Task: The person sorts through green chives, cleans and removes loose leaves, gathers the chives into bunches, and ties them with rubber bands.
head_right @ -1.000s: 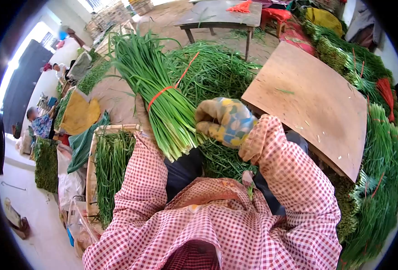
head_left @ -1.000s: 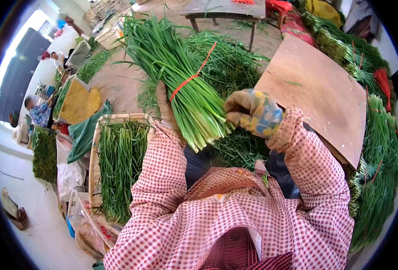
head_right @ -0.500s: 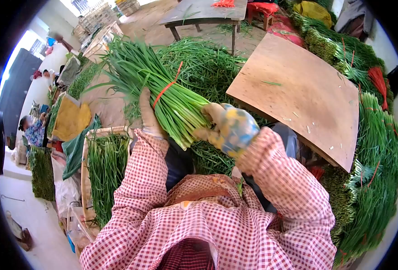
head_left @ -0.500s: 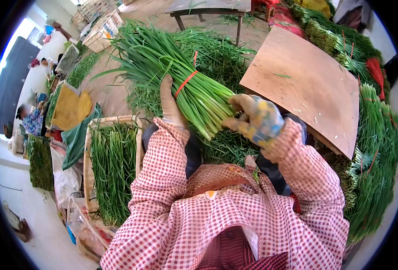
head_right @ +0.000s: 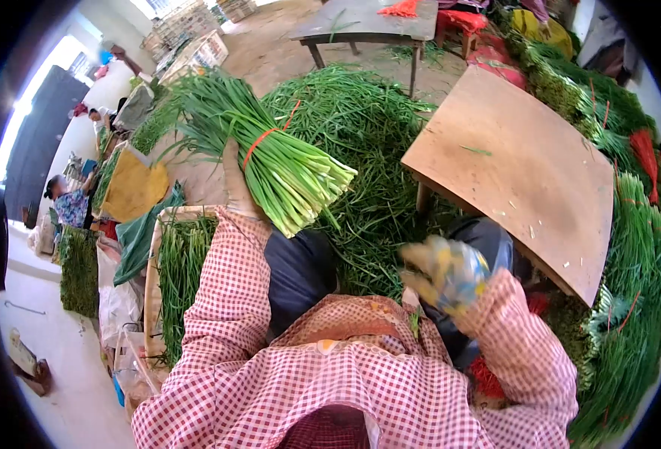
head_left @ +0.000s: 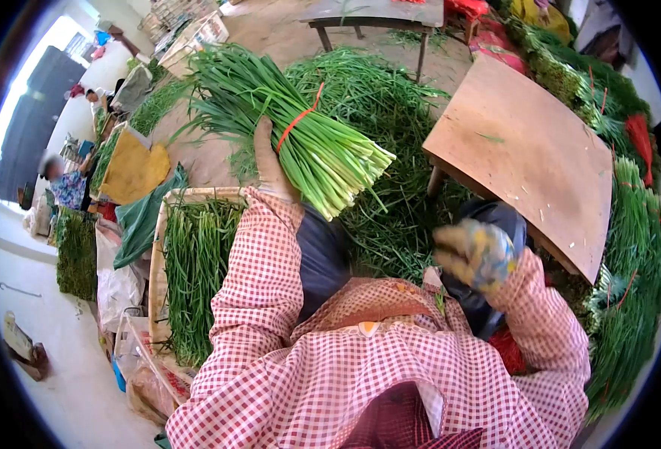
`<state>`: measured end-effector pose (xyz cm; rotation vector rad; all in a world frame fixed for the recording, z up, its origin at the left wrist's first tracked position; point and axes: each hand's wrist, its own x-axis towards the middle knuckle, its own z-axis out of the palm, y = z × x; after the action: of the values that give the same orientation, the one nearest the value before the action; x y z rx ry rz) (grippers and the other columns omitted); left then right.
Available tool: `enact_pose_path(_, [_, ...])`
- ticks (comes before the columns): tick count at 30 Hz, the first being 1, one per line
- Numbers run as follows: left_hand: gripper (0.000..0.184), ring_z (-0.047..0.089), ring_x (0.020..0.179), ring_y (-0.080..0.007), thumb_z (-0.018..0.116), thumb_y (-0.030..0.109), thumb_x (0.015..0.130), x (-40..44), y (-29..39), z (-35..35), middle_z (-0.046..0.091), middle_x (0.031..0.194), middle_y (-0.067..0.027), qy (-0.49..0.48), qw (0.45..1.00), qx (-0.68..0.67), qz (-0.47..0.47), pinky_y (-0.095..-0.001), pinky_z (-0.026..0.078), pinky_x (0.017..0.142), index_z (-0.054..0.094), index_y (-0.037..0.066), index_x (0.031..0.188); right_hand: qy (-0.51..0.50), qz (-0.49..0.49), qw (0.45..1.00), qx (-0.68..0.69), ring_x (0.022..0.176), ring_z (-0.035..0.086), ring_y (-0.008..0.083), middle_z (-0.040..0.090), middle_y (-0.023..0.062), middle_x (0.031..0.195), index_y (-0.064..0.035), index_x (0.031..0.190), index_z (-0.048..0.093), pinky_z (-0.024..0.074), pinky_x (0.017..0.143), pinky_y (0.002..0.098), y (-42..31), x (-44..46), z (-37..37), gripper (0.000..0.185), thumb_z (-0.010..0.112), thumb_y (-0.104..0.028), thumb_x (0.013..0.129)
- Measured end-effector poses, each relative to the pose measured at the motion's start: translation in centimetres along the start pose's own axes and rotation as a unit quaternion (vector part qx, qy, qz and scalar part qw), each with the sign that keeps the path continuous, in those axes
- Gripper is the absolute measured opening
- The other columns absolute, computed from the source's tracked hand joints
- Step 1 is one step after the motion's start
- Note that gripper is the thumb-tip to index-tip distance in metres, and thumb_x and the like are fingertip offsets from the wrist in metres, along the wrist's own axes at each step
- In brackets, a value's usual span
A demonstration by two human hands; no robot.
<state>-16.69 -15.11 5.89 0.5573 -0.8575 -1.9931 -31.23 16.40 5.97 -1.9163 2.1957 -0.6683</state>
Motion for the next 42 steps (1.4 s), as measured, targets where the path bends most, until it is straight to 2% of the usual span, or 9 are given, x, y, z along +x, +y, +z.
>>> enact_pose_path(4, [0.048, 0.064, 0.088, -0.0255, 0.052, 0.047, 0.090, -2.9, -1.0, 3.2, 0.064, 0.101, -0.0122, -0.076, 0.996, -0.020, -0.036, -0.0393, 0.055, 0.079, 0.055, 0.005, 0.116, 0.175, -0.086, 0.979, 0.055, 0.061, 0.060, 0.0283, 0.060, 0.0110, 0.073, -0.0080, 0.104, 0.063, 0.0487, 0.056, 0.0378, -3.1, 6.1, -1.9, 0.023, 0.063, -0.021, 0.085])
enact_pose_path(7, [0.050, 0.064, 0.089, -0.0253, 0.052, 0.050, 0.090, -3.5, -1.9, 3.3, 0.065, 0.102, -0.0120, -0.103, 0.991, -0.039, -0.071, -0.0402, 0.055, 0.080, 0.057, 0.006, 0.115, -0.070, 0.224, 0.924, 0.301, 0.062, 0.059, 0.0236, 0.060, 0.0085, 0.071, -0.0079, 0.099, 0.066, 0.0471, 0.060, 0.0348, -4.8, 7.9, -3.8, 0.029, 0.057, -0.034, 0.090])
enact_pose_path(10, [0.053, 0.064, 0.089, -0.0246, 0.052, 0.053, 0.089, -3.8, -2.9, 3.4, 0.065, 0.102, -0.0108, -0.106, 0.989, -0.053, -0.089, -0.0399, 0.055, 0.080, 0.058, 0.007, 0.114, -0.082, 0.186, 0.938, 0.282, 0.067, 0.060, 0.0320, 0.060, 0.0119, 0.077, -0.0109, 0.114, 0.061, 0.0484, 0.059, 0.0403, -4.8, 7.5, -3.7, 0.032, 0.063, -0.009, 0.082])
enact_pose_path(17, [0.048, 0.064, 0.091, -0.0247, 0.058, 0.048, 0.088, -3.6, -4.5, 3.7, 0.065, 0.104, -0.0102, -0.095, 0.990, -0.061, -0.081, -0.0399, 0.055, 0.080, 0.058, 0.008, 0.115, -0.116, 0.045, 0.992, 0.021, 0.067, 0.063, 0.0242, 0.063, 0.0077, 0.080, -0.0105, 0.091, 0.061, 0.0517, 0.059, 0.0336, -1.9, 6.3, -1.2, 0.015, 0.067, -0.012, 0.078])
enact_pose_path(18, [0.048, 0.064, 0.090, -0.0258, 0.059, 0.046, 0.087, -3.6, -4.4, 3.7, 0.065, 0.104, -0.0107, -0.082, 0.991, -0.073, -0.082, -0.0409, 0.056, 0.080, 0.057, 0.007, 0.116, -0.130, -0.023, 0.988, -0.077, 0.082, 0.062, 0.0329, 0.063, 0.0140, 0.083, -0.0064, 0.100, 0.060, 0.0538, 0.066, 0.0408, -0.9, 5.0, 0.3, 0.028, 0.049, -0.030, 0.090])
enact_pose_path(22, [0.050, 0.065, 0.088, -0.0266, 0.061, 0.044, 0.086, -2.5, -3.7, 2.8, 0.065, 0.104, -0.0115, -0.068, 0.996, -0.055, -0.022, -0.0415, 0.056, 0.079, 0.055, 0.006, 0.118, -0.304, -0.050, 0.950, 0.046, 0.085, 0.068, 0.0238, 0.066, 0.0179, 0.096, 0.0009, 0.116, 0.058, 0.0562, 0.073, 0.0331, 4.4, -0.7, 2.8, 0.044, 0.060, -0.035, 0.090])
enact_pose_path(25, [0.049, 0.064, 0.089, -0.0260, 0.057, 0.044, 0.088, -2.5, -4.1, 2.6, 0.064, 0.104, -0.0121, -0.047, 0.999, -0.023, -0.001, -0.0398, 0.056, 0.078, 0.054, 0.005, 0.118, -0.019, 0.044, 0.950, 0.308, 0.085, 0.066, 0.0331, 0.066, 0.0211, 0.091, 0.0022, 0.110, 0.058, 0.0529, 0.073, 0.0385, 2.6, 0.9, -0.3, 0.051, 0.052, -0.046, 0.093])
enact_pose_path(32, [0.063, 0.063, 0.095, -0.0252, 0.057, 0.057, 0.081, -4.7, -1.6, 3.5, 0.063, 0.109, -0.0132, -0.044, 0.985, -0.024, -0.164, -0.0394, 0.051, 0.086, 0.055, 0.009, 0.121, 0.043, 0.140, 0.923, 0.357, 0.055, 0.054, 0.0262, 0.055, 0.0135, 0.063, -0.0021, 0.089, 0.059, 0.0418, 0.052, 0.0382, -2.2, 5.8, 2.1, 0.020, 0.056, -0.021, 0.092])
enact_pose_path(42, [0.062, 0.062, 0.097, -0.0290, 0.057, 0.051, 0.085, -6.2, 9.8, -7.2, 0.061, 0.112, -0.0180, 0.169, 0.959, -0.114, 0.198, -0.0421, 0.053, 0.085, 0.052, 0.003, 0.125, -0.149, 0.096, 0.978, 0.110, 0.056, 0.057, 0.0189, 0.057, 0.0109, 0.058, 0.0000, 0.076, 0.062, 0.0426, 0.051, 0.0334, 6.1, -1.6, 3.1, 0.017, 0.062, -0.016, 0.082])
